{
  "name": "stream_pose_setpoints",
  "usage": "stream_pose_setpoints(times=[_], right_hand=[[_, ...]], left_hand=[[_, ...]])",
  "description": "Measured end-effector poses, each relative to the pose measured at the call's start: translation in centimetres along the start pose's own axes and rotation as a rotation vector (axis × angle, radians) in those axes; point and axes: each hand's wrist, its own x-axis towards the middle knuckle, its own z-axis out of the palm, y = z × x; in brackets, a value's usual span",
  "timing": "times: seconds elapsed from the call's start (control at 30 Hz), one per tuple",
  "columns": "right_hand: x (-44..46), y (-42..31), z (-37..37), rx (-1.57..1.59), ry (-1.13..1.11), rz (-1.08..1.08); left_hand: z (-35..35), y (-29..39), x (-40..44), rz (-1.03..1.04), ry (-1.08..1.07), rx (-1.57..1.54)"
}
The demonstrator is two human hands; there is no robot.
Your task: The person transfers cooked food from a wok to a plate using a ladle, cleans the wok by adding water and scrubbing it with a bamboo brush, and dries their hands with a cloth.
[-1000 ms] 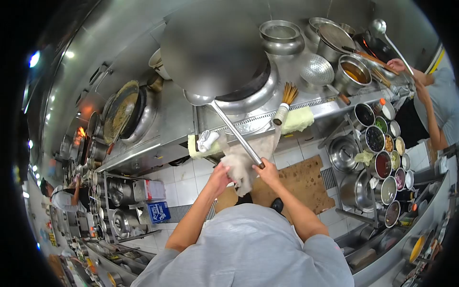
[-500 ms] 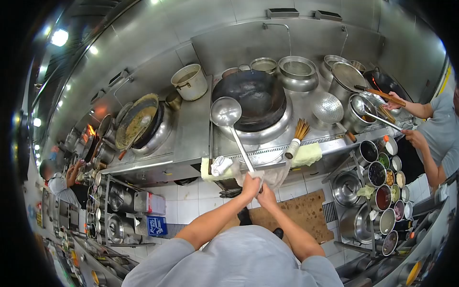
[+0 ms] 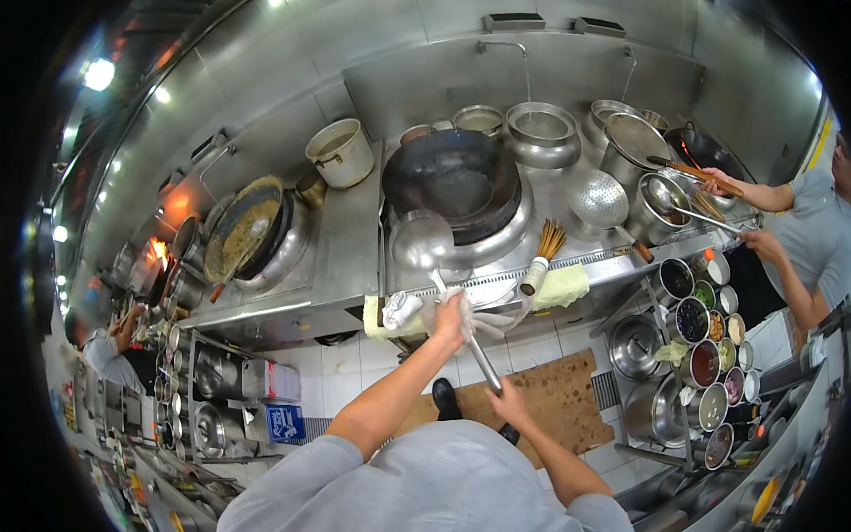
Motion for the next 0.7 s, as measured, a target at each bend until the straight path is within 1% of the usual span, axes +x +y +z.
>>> stream_pose_setpoints(times=[0.03, 0.07, 0.1, 0.13, 0.17, 0.2, 0.23, 0.27, 0.33, 0.37, 0.4, 0.43, 0.47, 0.5, 0.53, 0.57, 0.6, 0.63, 0.67, 0.7], right_hand=[[1.9, -1.1, 1.2, -0.031, 0.036, -0.035], [3.7, -3.7, 1.2, -0.067, -0.020, -0.092], [5.4, -6.2, 0.7, -0.098, -0.071, -0.152], [6.9, -7.8, -0.9, -0.158, -0.252, -0.206], [8.0, -9.0, -2.4, -0.222, -0.429, -0.258], [8.8, -10.1, -3.4, -0.224, -0.420, -0.258], [9.5, -10.9, -4.5, -0.088, -0.213, -0.218], [10.3, -11.5, -5.6, 0.045, -0.006, -0.172], [13.3, -12.1, -4.1, 0.172, 0.129, -0.440], [15.9, -10.7, -1.5, 0.214, 0.084, -0.430], [17.9, -9.9, 0.6, 0.254, 0.037, -0.423], [18.0, -11.2, 1.2, 0.374, -0.044, -0.301], [18.1, -12.6, 1.4, 0.493, -0.124, -0.180], [18.9, -12.8, 1.7, 0.484, -0.112, -0.173], [19.8, -12.5, 2.1, 0.596, -0.090, -0.126], [20.7, -11.9, 1.9, 0.705, -0.065, -0.077], [22.3, -11.3, 1.0, 0.651, 0.031, -0.094], [24.4, -11.3, -0.4, 0.593, 0.124, -0.106], [26.8, -12.4, -2.7, 0.537, 0.242, -0.057], [28.5, -15.0, -6.2, 0.477, 0.297, -0.130]], left_hand=[[0.2, -0.8, -1.5, 0.100, -0.005, 0.124], [0.2, -1.1, -2.1, 0.207, -0.013, 0.249], [-0.6, -1.6, -1.0, 0.348, -0.003, 0.313], [-1.1, -0.8, -1.3, 0.352, -0.004, 0.321], [-1.7, 0.5, -1.9, 0.370, 0.003, 0.426], [-2.0, 1.5, -2.1, 0.389, 0.006, 0.527], [-3.0, 0.8, -1.5, 0.451, 0.026, 0.564], [-4.2, -0.2, -1.2, 0.450, 0.014, 0.558], [-4.6, -0.4, -3.7, 0.374, -0.009, 0.734], [-4.8, -0.9, -4.5, 0.361, -0.030, 0.733], [-4.9, -1.5, -5.0, 0.389, -0.099, 0.796], [-5.0, -1.8, -5.2, 0.423, -0.166, 0.856], [-5.1, -2.0, -5.1, 0.419, -0.179, 0.848], [-5.3, -2.2, -4.9, 0.446, -0.163, 0.885], [-6.1, -2.8, -4.6, 0.470, -0.150, 0.920], [-7.5, -3.4, -4.4, 0.351, -0.207, 0.997], [-8.9, -4.5, -4.8, 0.336, -0.226, 0.987], [-10.3, -5.7, -5.5, 0.235, -0.362, 1.225], [-11.4, -6.4, -5.7, 0.140, -0.503, 1.458], [-12.5, -6.9, -5.3, 0.136, -0.522, 1.448]])
